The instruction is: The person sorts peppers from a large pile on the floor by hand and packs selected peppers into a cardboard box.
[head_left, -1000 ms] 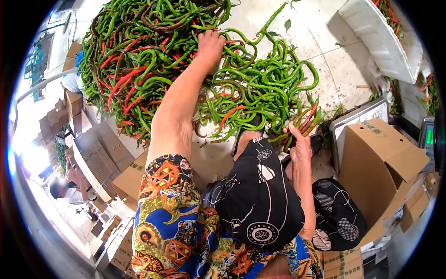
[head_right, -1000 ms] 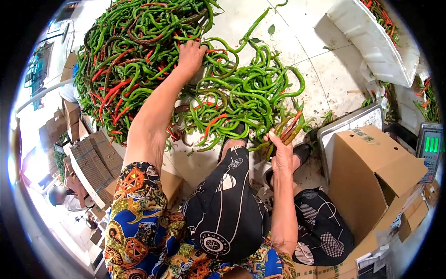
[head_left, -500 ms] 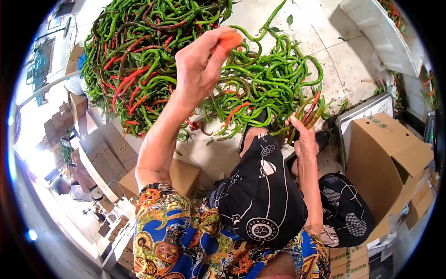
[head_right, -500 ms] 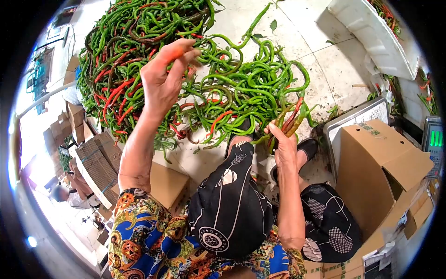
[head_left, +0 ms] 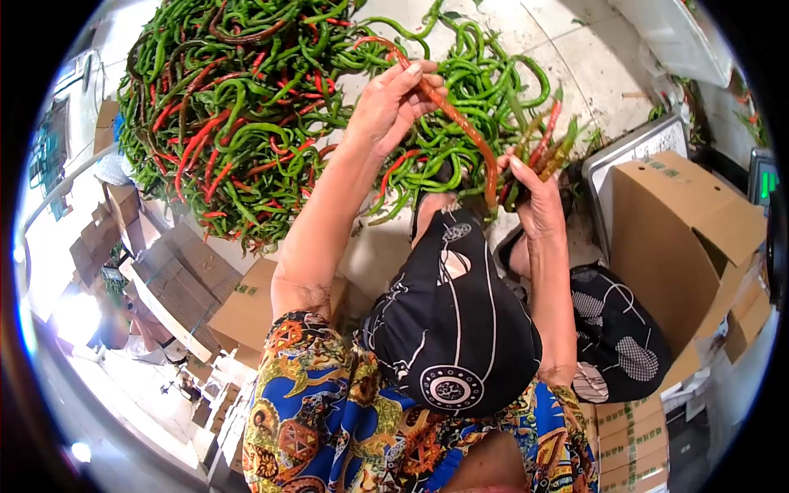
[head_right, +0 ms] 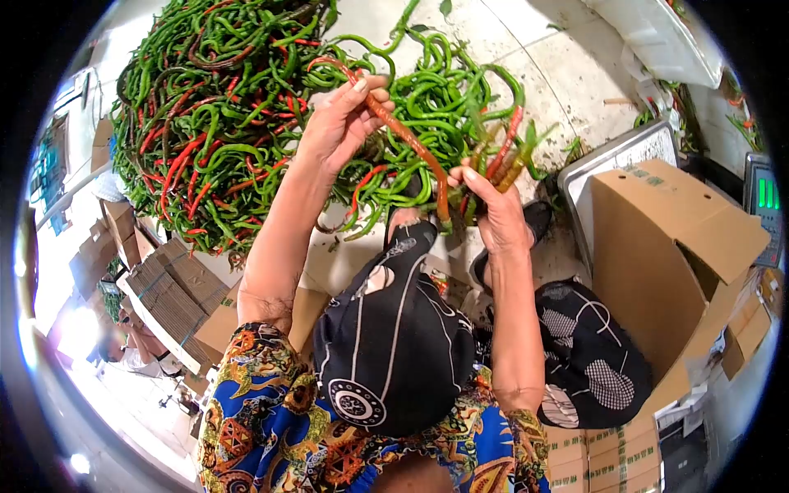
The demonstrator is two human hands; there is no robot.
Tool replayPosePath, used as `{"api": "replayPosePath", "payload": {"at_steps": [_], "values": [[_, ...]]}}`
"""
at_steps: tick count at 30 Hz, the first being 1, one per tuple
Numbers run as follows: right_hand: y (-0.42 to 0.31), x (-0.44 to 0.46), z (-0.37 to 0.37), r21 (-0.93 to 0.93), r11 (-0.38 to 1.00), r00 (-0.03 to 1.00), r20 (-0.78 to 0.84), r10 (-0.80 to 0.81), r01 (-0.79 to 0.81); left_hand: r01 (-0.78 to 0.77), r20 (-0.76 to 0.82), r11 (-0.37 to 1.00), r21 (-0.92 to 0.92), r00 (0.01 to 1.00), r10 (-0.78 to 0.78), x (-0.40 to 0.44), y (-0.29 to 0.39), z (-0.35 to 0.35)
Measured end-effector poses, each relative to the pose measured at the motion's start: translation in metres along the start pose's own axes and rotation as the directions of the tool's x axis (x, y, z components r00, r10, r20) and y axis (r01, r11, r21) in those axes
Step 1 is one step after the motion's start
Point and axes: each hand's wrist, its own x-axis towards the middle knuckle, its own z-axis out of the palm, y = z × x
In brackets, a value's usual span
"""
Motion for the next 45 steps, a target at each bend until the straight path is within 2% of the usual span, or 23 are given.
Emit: {"api": "replayPosePath", "payload": {"at_steps": [3,4,6,10,11,13,15,17,18,19,21,23,25,27,28,30,31,32,33,35,37,42,45], "values": [[0.008,0.005,-0.002,0.046,0.999,1.000,0.003,0.029,-0.029,0.025,-0.007,0.997,-0.071,1.000,-0.025,0.011,-0.018,0.001],[0.005,0.003,0.001,0.080,0.995,0.997,0.048,0.052,-0.056,0.027,0.004,0.997,-0.071,1.000,-0.027,0.013,-0.022,0.003],[0.001,0.001,0.002,0.132,0.985,0.989,0.116,0.094,-0.109,0.064,-0.016,0.998,-0.010,0.998,-0.064,0.013,-0.031,0.015],[0.001,0.002,0.000,0.045,0.989,0.972,0.197,0.127,-0.138,0.106,-0.019,0.985,0.133,0.994,-0.105,0.004,-0.064,0.042],[0.003,0.003,-0.002,-0.005,0.988,0.972,0.174,0.155,-0.157,0.105,-0.019,0.983,0.153,0.994,-0.103,0.000,-0.075,0.049],[0.011,0.003,-0.004,-0.059,0.988,0.989,0.020,0.143,-0.142,0.077,-0.019,0.959,0.271,0.997,-0.074,-0.005,-0.092,0.052],[0.015,0.006,-0.016,-0.050,0.982,0.983,0.020,0.185,-0.183,0.075,0.008,0.963,0.260,0.997,-0.080,-0.010,-0.092,0.048],[0.018,0.007,-0.024,0.034,0.983,0.983,0.006,0.182,-0.182,-0.043,-0.112,0.898,0.437,0.988,0.102,-0.001,-0.091,0.026],[0.016,0.005,-0.024,0.061,0.982,0.984,0.000,0.178,-0.178,-0.157,-0.076,0.682,0.714,0.951,0.299,0.006,-0.086,0.006],[0.015,0.005,-0.023,0.127,0.980,0.988,0.034,0.151,-0.155,-0.217,-0.031,0.465,0.858,0.883,0.469,0.013,-0.080,-0.014],[0.020,0.007,-0.029,0.220,0.967,0.991,0.050,0.121,-0.129,-0.164,0.017,0.167,0.972,0.762,0.648,0.028,-0.067,-0.042],[0.019,0.007,-0.029,0.217,0.968,0.991,0.073,0.112,-0.125,-0.145,0.078,0.043,0.988,0.731,0.678,0.048,-0.060,-0.064],[0.020,0.009,-0.030,0.216,0.968,0.990,0.088,0.110,-0.127,-0.168,0.232,-0.160,0.973,0.725,0.648,0.074,-0.062,-0.076],[0.025,0.011,-0.034,0.218,0.966,0.989,0.095,0.117,-0.135,-0.092,0.270,-0.304,0.948,0.740,0.616,0.088,-0.070,-0.070],[0.024,0.011,-0.033,0.218,0.968,0.991,0.068,0.115,-0.127,-0.044,0.262,-0.334,0.941,0.722,0.641,0.095,-0.074,-0.068],[0.019,0.010,-0.032,0.234,0.963,0.990,-0.005,0.141,-0.136,0.022,0.012,-0.073,0.997,0.900,0.437,0.118,-0.068,-0.069],[0.017,0.008,-0.032,0.246,0.959,0.987,-0.043,0.155,-0.140,0.085,-0.096,0.047,0.995,0.952,0.292,0.123,-0.062,-0.066],[0.012,0.007,-0.030,0.239,0.964,0.991,-0.035,0.127,-0.116,0.048,-0.124,0.301,0.952,0.963,0.241,0.118,-0.047,-0.060],[0.010,0.007,-0.030,0.246,0.964,0.992,-0.038,0.119,-0.106,-0.041,-0.156,0.621,0.783,0.953,0.259,0.108,-0.037,-0.052],[0.009,0.007,-0.034,0.261,0.961,0.993,-0.046,0.105,-0.089,-0.095,-0.150,0.909,0.405,0.974,0.169,0.090,-0.004,-0.038],[0.015,0.009,-0.041,0.261,0.958,0.991,-0.039,0.130,-0.116,-0.167,-0.099,0.959,0.228,0.976,0.193,0.069,0.018,-0.031],[0.005,0.006,-0.023,0.244,0.963,0.993,0.023,0.113,-0.115,-0.146,-0.075,0.983,-0.113,0.988,0.138,0.033,0.026,-0.025],[-0.006,0.002,-0.010,0.208,0.975,0.997,0.051,0.063,-0.072,-0.108,0.064,0.969,-0.224,0.990,0.125,0.011,0.017,-0.012]]}}
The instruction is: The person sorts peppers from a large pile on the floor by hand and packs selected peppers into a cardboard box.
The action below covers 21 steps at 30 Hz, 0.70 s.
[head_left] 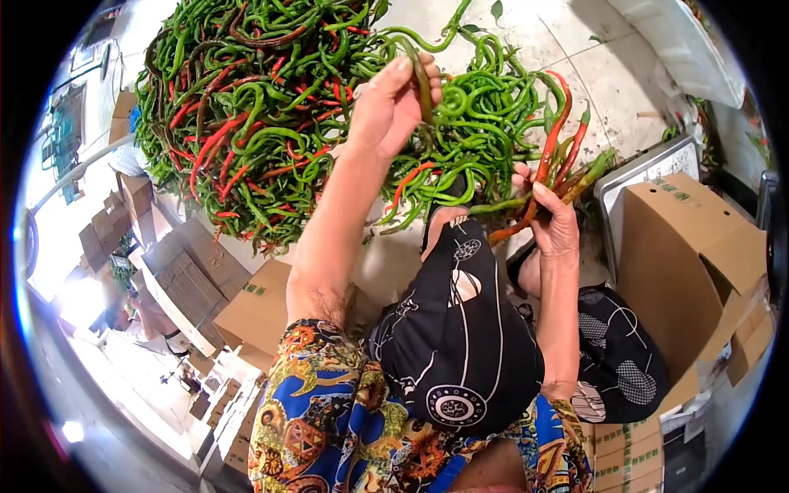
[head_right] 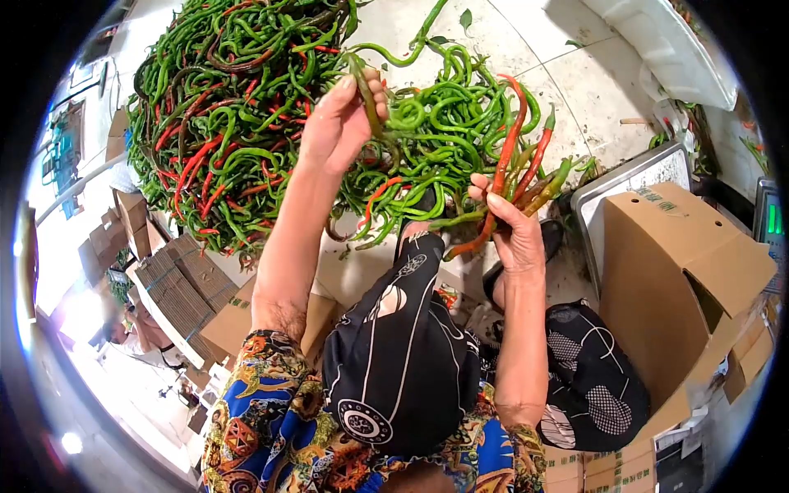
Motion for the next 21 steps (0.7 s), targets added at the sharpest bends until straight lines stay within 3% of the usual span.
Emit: {"api": "replayPosePath", "payload": {"at_steps": [2,4,5,6,7,8,9,10,13,14,15,16,18,19,21], "values": [[-0.004,-0.003,0.004,-0.041,0.998,0.999,0.034,-0.039,0.040,0.016,-0.037,0.995,-0.096,0.999,-0.019,-0.011,-0.013,0.010],[-0.010,-0.007,0.009,-0.116,0.991,0.997,0.049,-0.061,0.067,-0.066,-0.089,0.991,0.118,0.993,0.077,-0.020,-0.022,0.032],[-0.012,-0.010,0.020,-0.156,0.983,0.994,0.068,-0.084,0.094,-0.036,-0.097,0.961,0.272,0.993,0.065,-0.024,-0.033,0.043],[-0.011,-0.011,0.029,-0.195,0.974,0.990,0.096,-0.100,0.118,0.025,-0.008,0.955,0.295,1.000,-0.024,-0.025,-0.053,0.040],[-0.007,-0.011,0.032,-0.217,0.970,0.993,0.083,-0.089,0.106,0.150,-0.132,0.918,0.367,0.985,-0.109,-0.028,-0.072,0.051],[0.001,-0.007,0.030,-0.263,0.954,0.990,0.046,-0.136,0.144,0.183,-0.112,0.819,0.543,0.983,-0.145,-0.035,-0.085,0.058],[0.012,-0.002,0.022,-0.316,0.932,0.983,0.007,-0.184,0.176,0.178,-0.097,0.917,0.358,0.983,-0.153,-0.037,-0.117,0.063],[0.018,0.000,0.016,-0.366,0.906,0.970,-0.038,-0.242,0.212,0.180,-0.096,0.924,0.337,0.983,-0.157,-0.036,-0.123,0.067],[0.019,0.005,0.009,-0.348,0.902,0.929,-0.172,-0.329,0.255,0.075,-0.084,0.870,0.487,0.996,-0.039,-0.039,-0.133,0.075],[0.009,0.005,0.013,-0.352,0.894,0.902,-0.223,-0.369,0.279,0.070,-0.040,0.820,0.568,0.998,-0.057,-0.037,-0.129,0.068],[-0.010,-0.002,0.016,-0.275,0.947,0.918,-0.310,-0.249,0.164,0.047,-0.062,0.749,0.660,0.998,-0.008,-0.037,-0.122,0.058],[-0.024,-0.002,0.004,-0.198,0.940,0.910,-0.260,-0.323,0.277,0.031,-0.078,0.666,0.745,0.996,0.040,-0.038,-0.112,0.046],[-0.056,-0.012,0.006,0.031,0.938,0.931,-0.132,-0.339,0.346,-0.082,-0.066,0.455,0.887,0.952,0.300,-0.036,-0.091,0.007],[-0.053,-0.012,0.004,-0.026,0.948,0.939,-0.131,-0.317,0.317,-0.015,-0.138,0.375,0.927,0.915,0.378,-0.034,-0.076,-0.010],[-0.041,-0.009,-0.003,-0.147,0.957,0.954,-0.128,-0.269,0.250,-0.021,-0.064,0.138,0.990,0.810,0.583,-0.017,-0.060,-0.069]]}}
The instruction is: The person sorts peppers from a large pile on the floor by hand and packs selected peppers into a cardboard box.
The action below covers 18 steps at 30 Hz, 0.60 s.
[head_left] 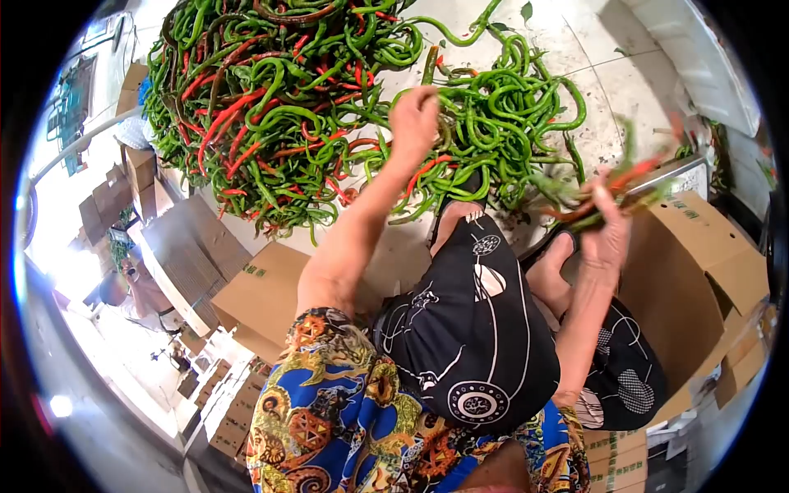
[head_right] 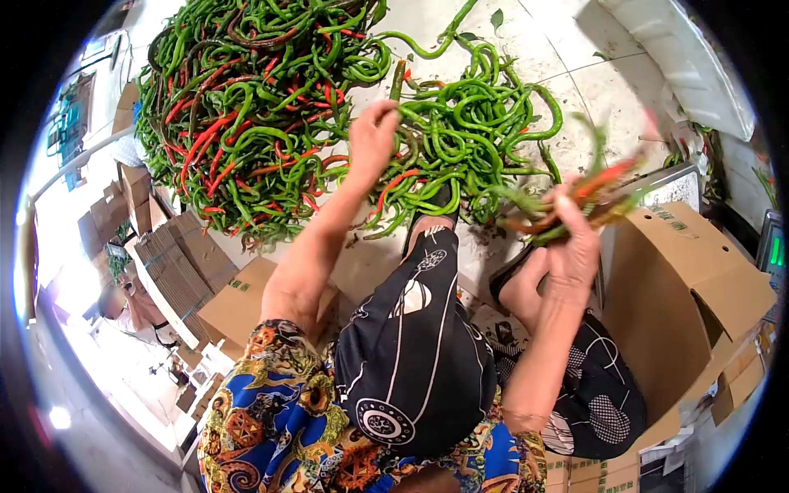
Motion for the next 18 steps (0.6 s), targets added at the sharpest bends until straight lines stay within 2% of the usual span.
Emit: {"api": "replayPosePath", "payload": {"at_steps": [1,2,6,9,11,12,13,15,17,18], "values": [[0.012,-0.005,0.013,0.015,0.995,0.984,-0.151,0.097,-0.095,-0.068,-0.024,0.981,0.179,0.997,0.074,0.015,-0.019,-0.003],[0.025,-0.004,0.013,0.013,0.992,0.988,-0.094,0.124,-0.123,-0.152,-0.054,0.944,0.293,0.983,0.175,0.029,-0.040,0.000],[0.058,-0.003,0.006,0.119,0.924,0.931,0.027,0.364,-0.364,0.028,0.092,0.846,0.533,0.992,-0.090,0.061,-0.051,0.015],[0.049,-0.002,0.011,0.036,0.961,0.961,0.016,0.275,-0.276,0.148,0.178,0.813,0.563,0.939,-0.295,0.082,-0.034,0.026],[0.045,0.002,0.007,0.031,0.981,0.981,0.026,0.190,-0.191,0.071,0.170,0.909,0.410,0.973,-0.153,0.083,-0.018,0.024],[0.044,0.003,0.008,0.033,0.984,0.985,-0.002,0.175,-0.174,0.022,0.123,0.989,0.146,0.992,-0.040,0.083,-0.013,0.020],[0.043,0.003,0.006,0.037,0.986,0.986,-0.031,0.161,-0.160,-0.031,0.017,0.991,-0.130,0.999,0.033,0.083,-0.008,0.022],[0.050,0.005,-0.002,0.046,0.981,0.980,-0.061,0.189,-0.186,0.002,0.083,0.974,-0.227,0.996,0.017,0.081,0.011,0.003],[0.053,0.002,0.000,0.001,0.962,0.955,-0.119,0.271,-0.272,0.182,0.160,0.950,-0.253,0.976,-0.144,0.077,0.019,-0.005],[0.061,0.003,-0.002,0.004,0.962,0.955,-0.119,0.271,-0.272,0.026,0.077,0.990,-0.141,0.997,-0.016,0.081,0.014,-0.008]]}}
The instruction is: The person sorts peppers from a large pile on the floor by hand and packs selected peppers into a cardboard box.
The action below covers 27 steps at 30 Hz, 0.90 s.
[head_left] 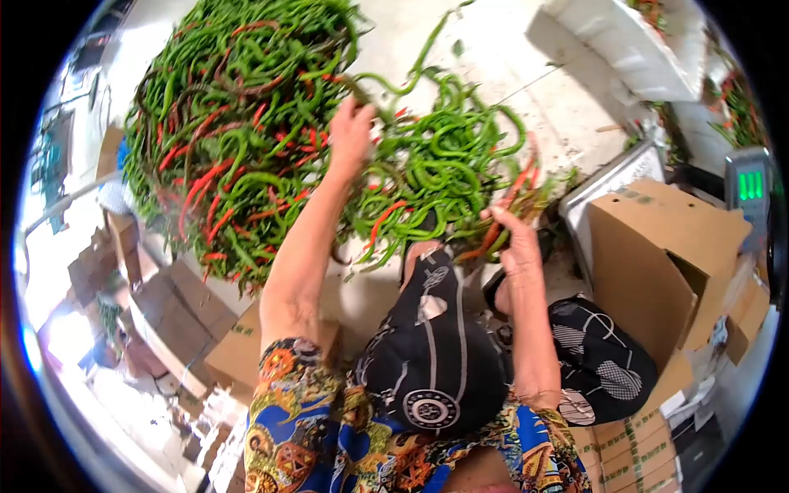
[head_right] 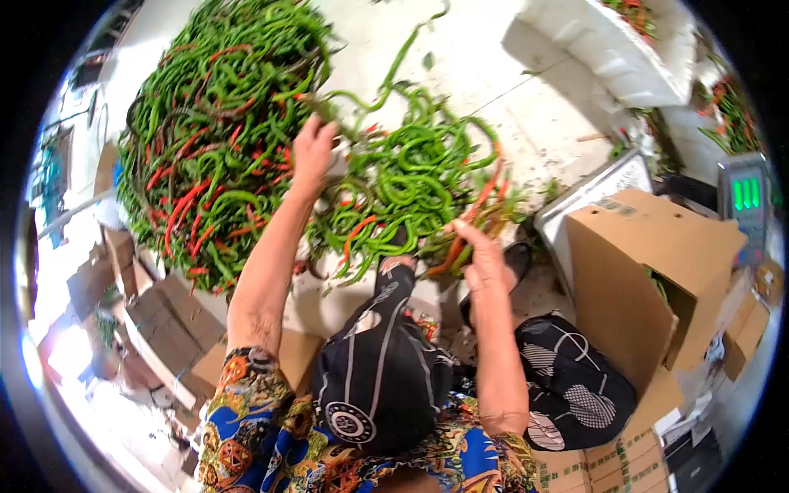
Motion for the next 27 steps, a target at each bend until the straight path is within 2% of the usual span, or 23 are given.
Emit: {"api": "replayPosePath", "payload": {"at_steps": [1,2,3,4,5,6,7,8,9,11,12,13,15,16,17,18,19,20,21,23,24,25,27], "values": [[0.005,0.002,-0.004,-0.021,0.996,0.996,-0.027,0.088,-0.088,0.054,-0.013,0.997,-0.055,0.998,-0.055,0.001,0.018,-0.003],[-0.013,-0.021,0.016,-0.081,0.991,0.992,-0.080,0.102,-0.108,0.021,-0.064,0.983,-0.181,0.997,-0.033,0.000,0.039,0.003],[0.012,0.005,-0.009,-0.071,0.994,0.996,-0.012,0.086,-0.087,0.150,-0.016,0.947,-0.285,0.987,-0.161,0.010,0.038,0.010],[0.015,0.005,-0.008,-0.013,0.998,0.998,0.003,0.060,-0.060,0.186,0.090,0.961,-0.206,0.981,-0.171,0.019,0.047,0.016],[0.018,0.007,-0.011,-0.016,1.000,0.998,0.064,0.007,-0.006,0.176,0.271,0.984,-0.015,0.948,-0.166,0.037,0.046,0.027],[0.017,0.006,-0.009,-0.057,0.997,0.998,0.019,0.058,-0.057,0.116,0.385,0.992,0.042,0.915,-0.123,0.044,0.065,0.046],[0.022,0.010,-0.014,-0.023,1.000,0.997,0.075,-0.009,0.011,0.052,0.488,0.993,0.106,0.867,-0.097,0.047,0.087,0.063],[0.020,0.010,-0.012,-0.020,0.998,0.994,0.086,-0.064,0.066,-0.181,0.477,0.923,0.339,0.879,-0.003,0.050,0.120,0.078],[0.022,0.007,-0.012,-0.017,0.994,0.990,0.094,-0.103,0.105,-0.213,0.477,0.934,0.287,0.877,0.054,0.059,0.128,0.099],[0.018,0.009,-0.014,-0.134,0.991,1.000,-0.005,-0.005,0.004,-0.384,0.624,0.904,0.189,0.757,0.191,0.067,0.161,0.116],[0.012,0.003,-0.012,-0.147,0.989,1.000,0.010,-0.009,0.010,-0.307,0.748,0.948,0.087,0.649,0.141,0.068,0.166,0.116],[0.014,0.006,-0.015,-0.119,0.992,0.999,0.019,-0.027,0.029,-0.037,0.846,0.993,0.116,0.528,-0.079,0.064,0.171,0.109],[0.008,0.002,-0.014,-0.086,0.995,0.998,0.034,-0.049,0.051,0.232,0.880,0.966,0.113,0.428,-0.205,0.059,0.159,0.100],[0.012,0.006,-0.017,-0.036,0.997,0.997,0.039,-0.065,0.066,0.414,0.887,0.907,-0.071,0.442,-0.132,0.053,0.152,0.091],[0.017,0.009,-0.019,0.016,0.996,0.995,0.040,-0.086,0.086,0.477,0.825,0.863,-0.168,0.547,-0.142,0.047,0.151,0.079],[0.021,0.011,-0.021,0.061,0.995,0.996,0.029,-0.085,0.083,0.398,0.766,0.916,-0.056,0.605,-0.216,0.047,0.139,0.071],[0.020,0.008,-0.020,0.028,0.999,0.999,0.000,-0.038,0.038,0.326,0.692,0.944,0.060,0.668,-0.274,0.046,0.120,0.064],[0.024,0.011,-0.022,0.036,0.999,0.999,0.008,-0.032,0.031,0.299,0.667,0.950,0.093,0.690,-0.282,0.044,0.108,0.056],[0.028,0.014,-0.023,0.052,0.998,1.000,0.012,-0.028,0.027,0.373,0.635,0.928,-0.006,0.718,-0.285,0.038,0.098,0.047],[0.030,0.014,-0.021,0.026,1.000,1.000,0.010,0.007,-0.007,0.175,0.684,0.977,0.122,0.698,-0.210,0.030,0.103,0.035],[0.032,0.015,-0.020,0.022,1.000,1.000,0.002,-0.016,0.016,-0.050,0.692,0.974,0.220,0.712,-0.120,0.032,0.086,0.038],[0.033,0.015,-0.017,0.019,0.999,0.999,-0.005,-0.043,0.043,-0.421,0.735,0.796,0.436,0.677,-0.045,0.030,0.097,0.039],[0.035,0.016,-0.018,0.041,0.998,0.999,-0.007,-0.051,0.052,-0.100,0.777,0.977,0.186,0.624,-0.084,0.034,0.084,0.050]]}}
